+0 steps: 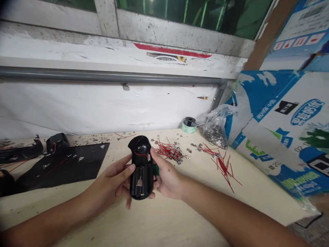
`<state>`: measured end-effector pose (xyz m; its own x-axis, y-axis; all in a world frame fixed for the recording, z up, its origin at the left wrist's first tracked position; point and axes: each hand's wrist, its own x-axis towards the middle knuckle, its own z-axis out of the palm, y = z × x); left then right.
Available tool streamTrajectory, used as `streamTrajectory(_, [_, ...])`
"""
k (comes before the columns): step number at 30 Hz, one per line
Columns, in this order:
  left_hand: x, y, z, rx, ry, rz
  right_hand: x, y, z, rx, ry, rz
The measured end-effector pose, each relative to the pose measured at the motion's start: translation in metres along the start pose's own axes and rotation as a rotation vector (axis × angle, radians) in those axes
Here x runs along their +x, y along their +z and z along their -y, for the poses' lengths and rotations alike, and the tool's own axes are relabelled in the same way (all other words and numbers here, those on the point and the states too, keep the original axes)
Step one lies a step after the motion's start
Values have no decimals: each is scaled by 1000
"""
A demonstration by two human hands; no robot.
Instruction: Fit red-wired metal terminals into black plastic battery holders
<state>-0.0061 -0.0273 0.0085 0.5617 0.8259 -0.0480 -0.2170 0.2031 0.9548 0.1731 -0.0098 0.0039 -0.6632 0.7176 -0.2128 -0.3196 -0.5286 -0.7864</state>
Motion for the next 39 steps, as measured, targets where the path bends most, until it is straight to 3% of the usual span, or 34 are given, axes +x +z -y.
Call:
streamTrajectory(3, [-1, -7, 3, 325, 60, -251, 1, -1, 1, 31, -21, -108])
streamTrajectory(5, [-4, -11, 2, 643, 260, -401, 2, -2, 1, 45, -57, -182])
streamTrajectory(6, [-7, -12, 0, 806, 383, -407, 3, -3, 1, 44, -66, -195])
streamTrajectory(8, [-12, -13, -4, 1074, 603, -278, 4, -4, 0, 35, -72, -175])
streamTrajectory(11, [-17, -9, -11, 1264, 816, -38, 4, -5, -3, 14, -79, -99])
streamTrajectory(14, [-19, -5, -12, 1313, 911, 19, 2, -2, -4, -8, -102, -88])
streamTrajectory(20, [-14, -4, -13, 1116, 891, -132, -1, 6, -3, -46, -74, -104])
streamTrajectory(26, [-10, 2, -19, 756, 570, -254, 0, 7, -3, -58, -70, -142])
streamTrajectory(30, [-11, 3, -23, 624, 446, -202, 3, 1, -4, -36, -84, -130])
streamTrajectory(39, [-10, -3, -26, 977, 651, -223, -1, 8, 2, 15, -97, -78])
